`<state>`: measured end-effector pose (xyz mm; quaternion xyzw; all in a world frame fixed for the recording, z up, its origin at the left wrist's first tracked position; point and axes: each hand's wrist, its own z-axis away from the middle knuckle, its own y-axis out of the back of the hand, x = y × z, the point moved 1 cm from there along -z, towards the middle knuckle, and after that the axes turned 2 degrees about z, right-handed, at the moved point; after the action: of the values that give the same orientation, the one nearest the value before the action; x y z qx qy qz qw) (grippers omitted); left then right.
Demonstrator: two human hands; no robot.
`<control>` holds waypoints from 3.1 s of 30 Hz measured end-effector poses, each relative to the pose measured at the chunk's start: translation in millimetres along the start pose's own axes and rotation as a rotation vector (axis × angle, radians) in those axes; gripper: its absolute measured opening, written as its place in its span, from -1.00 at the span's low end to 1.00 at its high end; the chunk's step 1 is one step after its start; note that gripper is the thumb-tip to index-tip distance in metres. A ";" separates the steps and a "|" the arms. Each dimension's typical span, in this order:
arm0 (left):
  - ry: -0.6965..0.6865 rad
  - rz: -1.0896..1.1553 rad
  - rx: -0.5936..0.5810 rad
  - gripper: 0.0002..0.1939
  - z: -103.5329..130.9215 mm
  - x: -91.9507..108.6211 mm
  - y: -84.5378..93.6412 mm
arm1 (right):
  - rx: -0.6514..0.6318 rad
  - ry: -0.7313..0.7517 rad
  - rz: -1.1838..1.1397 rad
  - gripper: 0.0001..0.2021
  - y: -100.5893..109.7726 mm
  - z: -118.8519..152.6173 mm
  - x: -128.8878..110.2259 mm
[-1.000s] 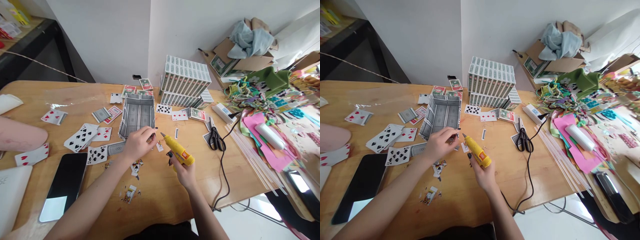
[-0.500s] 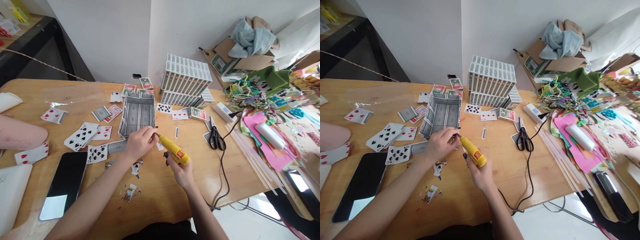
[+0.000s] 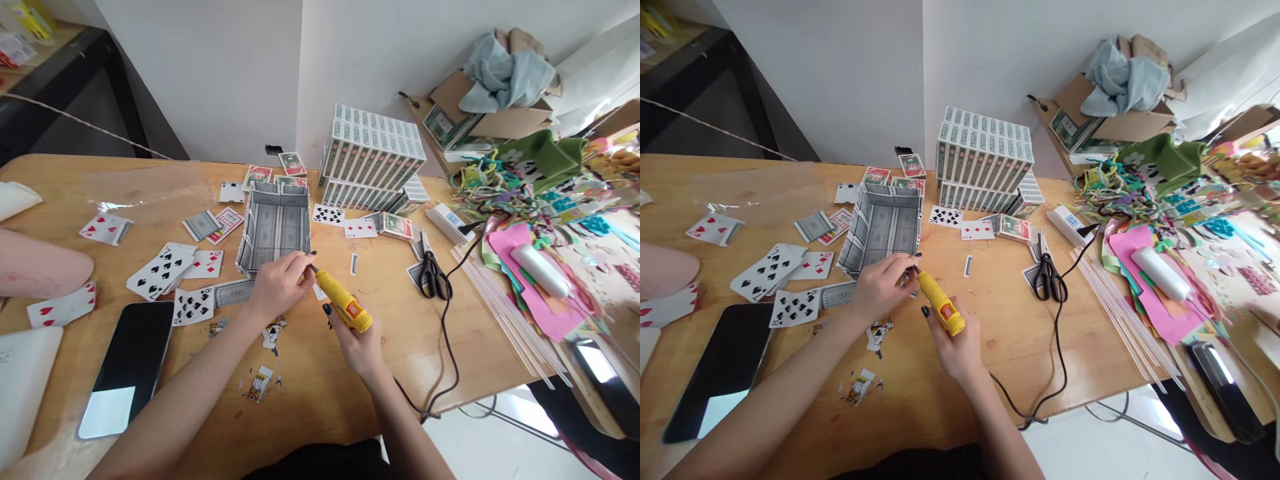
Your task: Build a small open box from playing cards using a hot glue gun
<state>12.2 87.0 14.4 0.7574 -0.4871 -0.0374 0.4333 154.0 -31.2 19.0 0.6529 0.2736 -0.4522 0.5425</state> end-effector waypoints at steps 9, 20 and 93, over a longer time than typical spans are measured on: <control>-0.008 -0.007 -0.018 -0.75 2.3 -0.3 0.5 | 0.144 0.345 0.241 -0.86 -17.9 4.4 7.5; 0.009 0.062 -0.067 -0.49 2.8 -0.5 3.7 | 0.228 0.099 -0.074 -0.84 -37.3 4.0 8.2; 0.009 -0.016 -0.074 -0.42 0.4 1.3 1.2 | -0.028 -1.007 -1.891 -0.57 -43.0 -10.7 -45.0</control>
<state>11.9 85.6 15.5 0.7448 -0.4774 -0.0557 0.4630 100.7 -3.7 39.1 -0.0919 0.4183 -0.9032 0.0299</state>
